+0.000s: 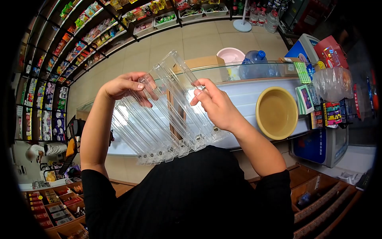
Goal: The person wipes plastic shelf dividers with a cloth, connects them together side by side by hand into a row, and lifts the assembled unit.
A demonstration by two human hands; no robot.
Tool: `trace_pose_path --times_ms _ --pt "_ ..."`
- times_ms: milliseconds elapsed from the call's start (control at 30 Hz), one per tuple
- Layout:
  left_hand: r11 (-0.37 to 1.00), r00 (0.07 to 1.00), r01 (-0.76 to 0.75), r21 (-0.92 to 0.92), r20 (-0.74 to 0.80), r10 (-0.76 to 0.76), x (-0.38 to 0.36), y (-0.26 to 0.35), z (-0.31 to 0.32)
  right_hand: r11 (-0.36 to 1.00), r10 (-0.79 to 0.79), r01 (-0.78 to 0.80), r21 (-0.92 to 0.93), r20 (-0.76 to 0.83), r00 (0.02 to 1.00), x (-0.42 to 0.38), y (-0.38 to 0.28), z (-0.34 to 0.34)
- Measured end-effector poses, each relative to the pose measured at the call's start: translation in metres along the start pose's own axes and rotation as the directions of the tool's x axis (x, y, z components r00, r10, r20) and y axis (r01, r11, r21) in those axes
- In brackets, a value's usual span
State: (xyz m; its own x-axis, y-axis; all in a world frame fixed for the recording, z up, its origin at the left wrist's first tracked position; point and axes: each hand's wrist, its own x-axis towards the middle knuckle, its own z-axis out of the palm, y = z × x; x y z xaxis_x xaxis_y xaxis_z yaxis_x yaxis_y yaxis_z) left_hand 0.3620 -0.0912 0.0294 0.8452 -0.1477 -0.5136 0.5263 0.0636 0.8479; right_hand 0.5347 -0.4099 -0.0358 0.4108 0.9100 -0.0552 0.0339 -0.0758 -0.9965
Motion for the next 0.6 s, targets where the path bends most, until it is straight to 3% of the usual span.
trace_pose_path --times_ms 600 --pt "1.0 1.0 -0.002 -0.006 0.012 0.002 -0.001 0.0003 -0.0024 0.999 -0.034 0.034 -0.032 0.002 0.999 0.0031 0.0016 -0.0019"
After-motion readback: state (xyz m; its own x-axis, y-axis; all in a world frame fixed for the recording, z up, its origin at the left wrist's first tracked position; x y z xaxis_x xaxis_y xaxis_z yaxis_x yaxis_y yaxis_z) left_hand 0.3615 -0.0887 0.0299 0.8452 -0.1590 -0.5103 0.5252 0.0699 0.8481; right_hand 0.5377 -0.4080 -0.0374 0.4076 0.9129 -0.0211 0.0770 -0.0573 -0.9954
